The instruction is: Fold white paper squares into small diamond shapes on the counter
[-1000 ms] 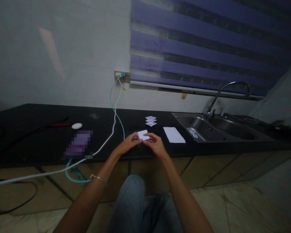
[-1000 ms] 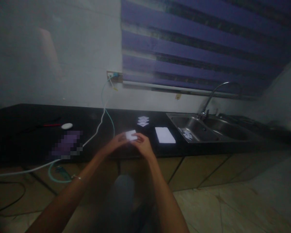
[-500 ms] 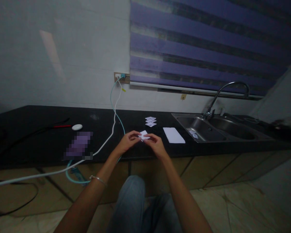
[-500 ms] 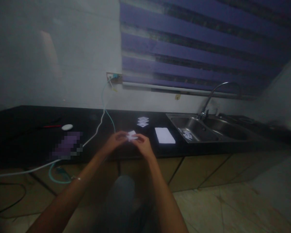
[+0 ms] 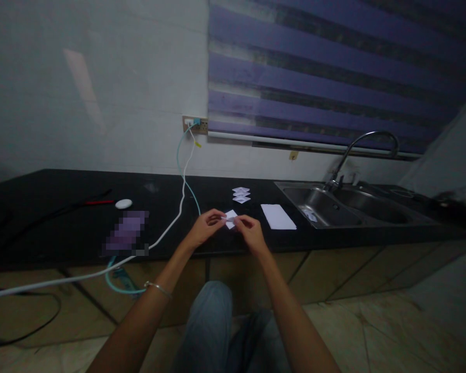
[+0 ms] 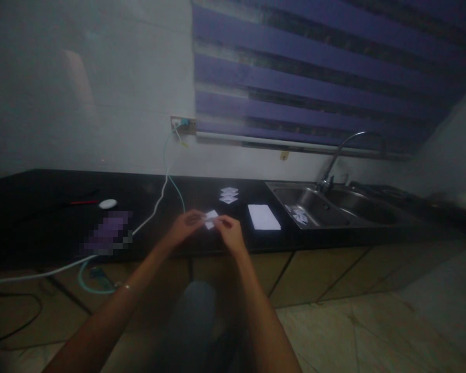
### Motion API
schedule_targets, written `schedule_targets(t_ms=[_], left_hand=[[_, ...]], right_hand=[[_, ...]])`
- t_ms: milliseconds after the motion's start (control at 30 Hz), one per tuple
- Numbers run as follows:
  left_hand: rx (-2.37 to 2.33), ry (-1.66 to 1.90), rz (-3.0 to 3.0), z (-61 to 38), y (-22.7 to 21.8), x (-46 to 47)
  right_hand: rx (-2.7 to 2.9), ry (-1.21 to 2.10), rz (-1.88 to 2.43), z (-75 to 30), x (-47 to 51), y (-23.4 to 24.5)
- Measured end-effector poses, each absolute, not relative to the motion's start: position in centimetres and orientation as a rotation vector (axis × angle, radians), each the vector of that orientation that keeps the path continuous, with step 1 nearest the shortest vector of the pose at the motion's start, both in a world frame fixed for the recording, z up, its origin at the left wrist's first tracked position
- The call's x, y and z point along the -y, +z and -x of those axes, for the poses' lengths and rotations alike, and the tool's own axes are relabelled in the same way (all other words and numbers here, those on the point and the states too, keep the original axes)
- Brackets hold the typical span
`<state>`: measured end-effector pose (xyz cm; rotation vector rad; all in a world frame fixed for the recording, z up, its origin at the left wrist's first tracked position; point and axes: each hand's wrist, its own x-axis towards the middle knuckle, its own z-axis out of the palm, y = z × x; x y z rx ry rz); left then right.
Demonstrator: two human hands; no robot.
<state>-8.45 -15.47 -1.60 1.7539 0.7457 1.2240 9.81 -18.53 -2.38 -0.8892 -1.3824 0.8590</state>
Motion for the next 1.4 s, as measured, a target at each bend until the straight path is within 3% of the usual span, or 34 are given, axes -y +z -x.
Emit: schedule_targets(t_ms=[1400], left_hand=[[-0.883, 1.174, -1.644, 8.64, -0.94, 16.28]], right_hand=[[1.294, 0.854, 0.937, -9.14, 18.89, -2.30]])
